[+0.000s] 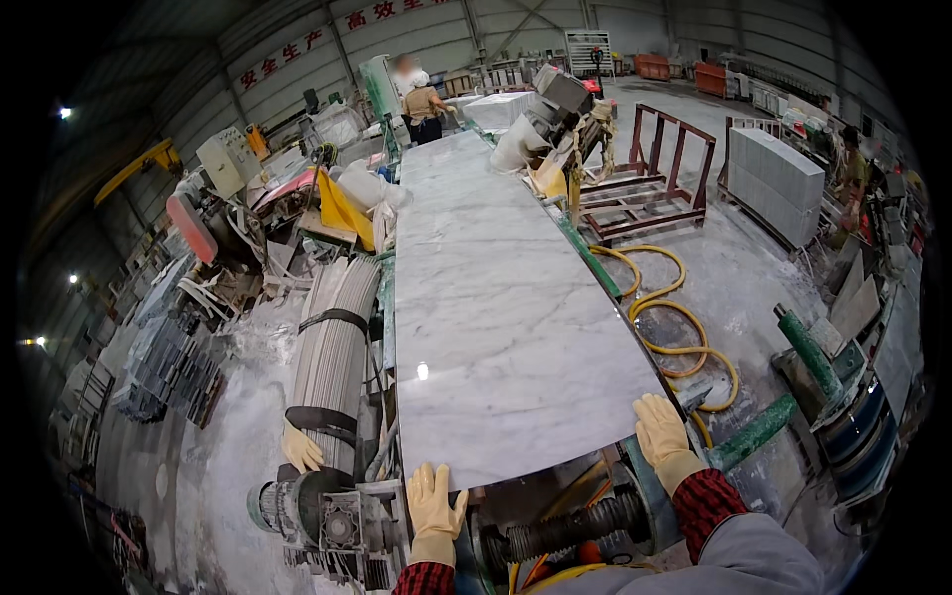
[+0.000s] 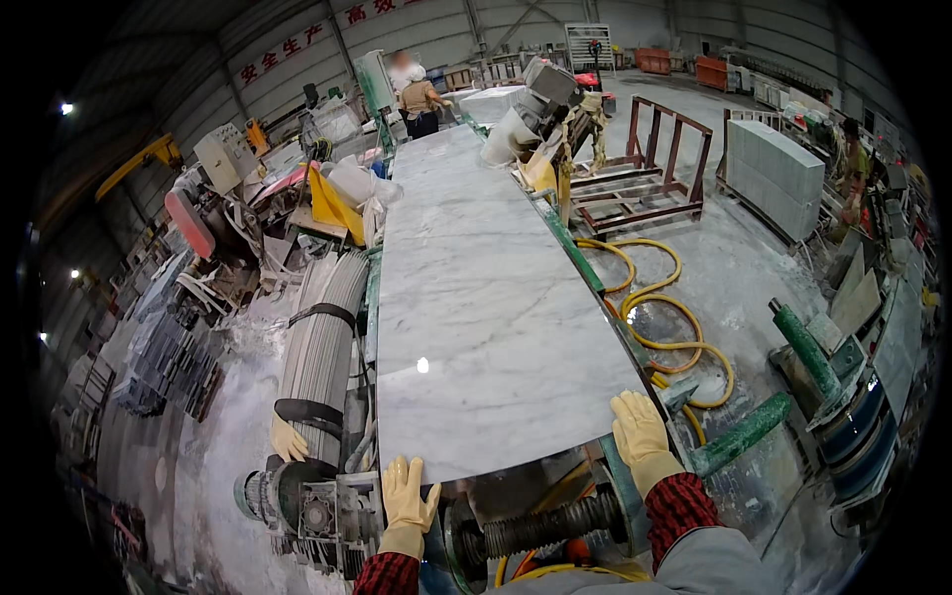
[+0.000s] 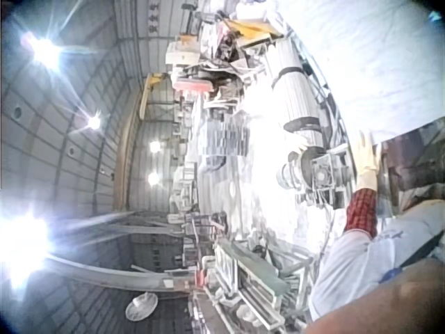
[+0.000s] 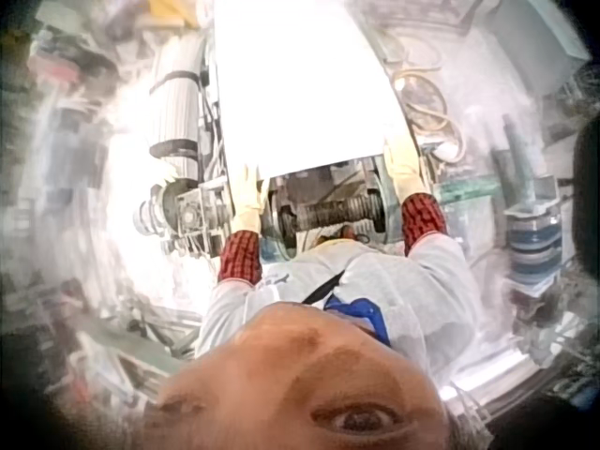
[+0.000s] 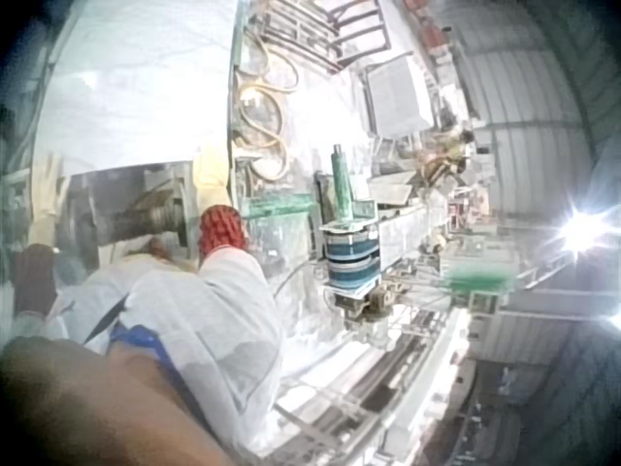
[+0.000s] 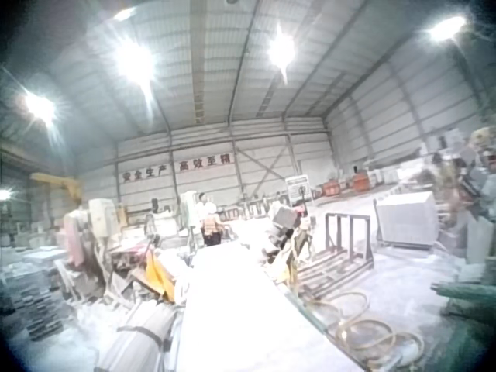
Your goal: The person handles large stone slabs on a conveyor belt in a factory. They lift and place the slabs onto the moving belt, guiding them through the machinery while wearing gloves.
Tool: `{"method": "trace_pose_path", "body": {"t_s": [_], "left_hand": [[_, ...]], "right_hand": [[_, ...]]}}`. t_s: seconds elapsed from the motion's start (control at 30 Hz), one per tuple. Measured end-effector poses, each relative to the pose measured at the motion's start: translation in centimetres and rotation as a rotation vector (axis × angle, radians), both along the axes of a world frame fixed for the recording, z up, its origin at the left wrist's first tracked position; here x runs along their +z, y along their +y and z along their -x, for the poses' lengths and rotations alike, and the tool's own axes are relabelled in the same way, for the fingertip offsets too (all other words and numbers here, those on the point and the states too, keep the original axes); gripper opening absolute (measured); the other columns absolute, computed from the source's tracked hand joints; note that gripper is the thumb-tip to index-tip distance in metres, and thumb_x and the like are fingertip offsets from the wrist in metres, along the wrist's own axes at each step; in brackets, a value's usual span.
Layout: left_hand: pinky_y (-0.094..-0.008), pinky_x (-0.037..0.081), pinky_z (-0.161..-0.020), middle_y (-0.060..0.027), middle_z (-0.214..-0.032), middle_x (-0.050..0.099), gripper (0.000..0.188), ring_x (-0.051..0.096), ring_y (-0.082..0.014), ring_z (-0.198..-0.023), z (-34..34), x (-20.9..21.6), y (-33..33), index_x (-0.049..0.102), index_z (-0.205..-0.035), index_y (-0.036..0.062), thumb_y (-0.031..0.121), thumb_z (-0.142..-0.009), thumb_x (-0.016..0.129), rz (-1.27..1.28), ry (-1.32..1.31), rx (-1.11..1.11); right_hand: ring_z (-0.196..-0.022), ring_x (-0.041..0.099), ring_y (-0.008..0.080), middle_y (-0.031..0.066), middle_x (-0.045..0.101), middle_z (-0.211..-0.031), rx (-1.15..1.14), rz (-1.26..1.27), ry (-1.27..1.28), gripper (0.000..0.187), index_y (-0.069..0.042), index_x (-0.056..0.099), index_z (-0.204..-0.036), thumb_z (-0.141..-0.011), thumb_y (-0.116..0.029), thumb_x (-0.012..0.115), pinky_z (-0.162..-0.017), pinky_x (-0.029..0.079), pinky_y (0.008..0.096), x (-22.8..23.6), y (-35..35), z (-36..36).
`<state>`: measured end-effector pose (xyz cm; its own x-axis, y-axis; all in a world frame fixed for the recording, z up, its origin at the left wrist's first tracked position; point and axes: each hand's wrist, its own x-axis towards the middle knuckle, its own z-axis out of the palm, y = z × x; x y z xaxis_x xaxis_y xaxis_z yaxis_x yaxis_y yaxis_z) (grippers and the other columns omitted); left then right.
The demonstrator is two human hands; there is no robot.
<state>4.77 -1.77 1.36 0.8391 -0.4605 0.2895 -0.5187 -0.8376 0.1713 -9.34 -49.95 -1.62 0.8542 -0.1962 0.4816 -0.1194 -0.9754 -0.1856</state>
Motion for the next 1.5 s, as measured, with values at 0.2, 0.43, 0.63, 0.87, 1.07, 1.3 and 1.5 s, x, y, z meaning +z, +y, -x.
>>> {"method": "trace_pose_path", "body": {"t_s": [0.2, 0.43, 0.63, 0.87, 1.07, 1.3, 1.5], "left_hand": [[-0.0586, 0.031, -0.128, -0.0301, -0.158, 0.051, 0.067, 0.044, -0.0511, -0.148, 0.2, 0.3, 0.0, 0.057, -0.151, 0.0052, 0.036, -0.095, 0.079, 0.009, 0.002, -0.012], [-0.0581, 0.030, -0.129, -0.0302, -0.160, 0.050, 0.069, 0.043, -0.0514, -0.149, 0.4, 0.1, 0.3, 0.057, -0.152, 0.0054, 0.037, -0.095, 0.079, 0.007, 0.014, 0.001], [-0.0580, 0.030, -0.130, -0.0306, -0.162, 0.048, 0.071, 0.042, -0.0516, -0.151, 0.6, 0.0, 0.1, 0.056, -0.155, 0.0058, 0.037, -0.096, 0.079, 0.007, 0.035, -0.003], [-0.0576, 0.032, -0.128, -0.0293, -0.160, 0.049, 0.070, 0.043, -0.0500, -0.149, 1.0, -0.2, 0.5, 0.057, -0.152, 0.0063, 0.037, -0.093, 0.080, 0.006, 0.005, -0.002], [-0.0574, 0.029, -0.130, -0.0310, -0.160, 0.048, 0.071, 0.042, -0.0513, -0.150, 1.0, 0.3, 0.6, 0.055, -0.153, 0.0060, 0.036, -0.094, 0.079, -0.031, 0.059, 0.003], [-0.0583, 0.029, -0.130, -0.0318, -0.161, 0.048, 0.072, 0.042, -0.0520, -0.150, 1.2, 0.2, 0.5, 0.053, -0.154, 0.0058, 0.037, -0.094, 0.078, -0.025, 0.043, -0.008], [-0.0590, 0.030, -0.128, -0.0323, -0.159, 0.049, 0.071, 0.044, -0.0524, -0.148, 1.4, -0.6, 0.8, 0.055, -0.152, 0.0052, 0.037, -0.093, 0.079, -0.008, 0.007, -0.010]], "right_hand": [[-0.141, 0.058, 0.0419, 0.0203, 0.065, -0.148, -0.008, -0.010, -0.024, 0.045, -0.007, 0.065, -0.143, -0.099, -0.017, 0.068, -0.126, 0.040, 0.0538, -0.8, -0.3, 0.4], [-0.135, 0.058, 0.0419, 0.0200, 0.066, -0.141, 0.026, -0.015, -0.070, 0.043, -0.004, 0.064, -0.138, -0.096, -0.015, 0.067, -0.120, 0.042, 0.0539, 1.5, 0.5, 0.4], [-0.122, 0.060, 0.0432, 0.0196, 0.066, -0.130, 0.030, 0.008, -0.074, 0.044, -0.003, 0.065, -0.132, -0.091, -0.016, 0.071, -0.111, 0.046, 0.0546, 4.0, 1.0, 0.7], [-0.119, 0.062, 0.0437, 0.0191, 0.068, -0.126, 0.111, -0.101, -0.067, 0.039, -0.004, 0.070, -0.122, -0.087, -0.018, 0.077, -0.106, 0.050, 0.0542, 4.5, 0.0, 0.6], [-0.129, 0.061, 0.0434, 0.0212, 0.067, -0.138, 0.086, -0.072, -0.073, 0.044, -0.004, 0.068, -0.130, -0.089, -0.017, 0.076, -0.114, 0.047, 0.0543, 3.6, -0.1, 1.0], [-0.141, 0.055, 0.0431, 0.0212, 0.065, -0.145, 0.058, -0.055, -0.016, 0.048, -0.005, 0.067, -0.139, -0.094, -0.021, 0.074, -0.122, 0.042, 0.0537, 2.9, -0.4, 1.4], [-0.137, 0.058, 0.0437, 0.0208, 0.065, -0.144, 0.052, -0.041, -0.044, 0.044, -0.006, 0.067, -0.138, -0.095, -0.016, 0.073, -0.120, 0.044, 0.0536, 2.2, -0.6, 1.6]]}}
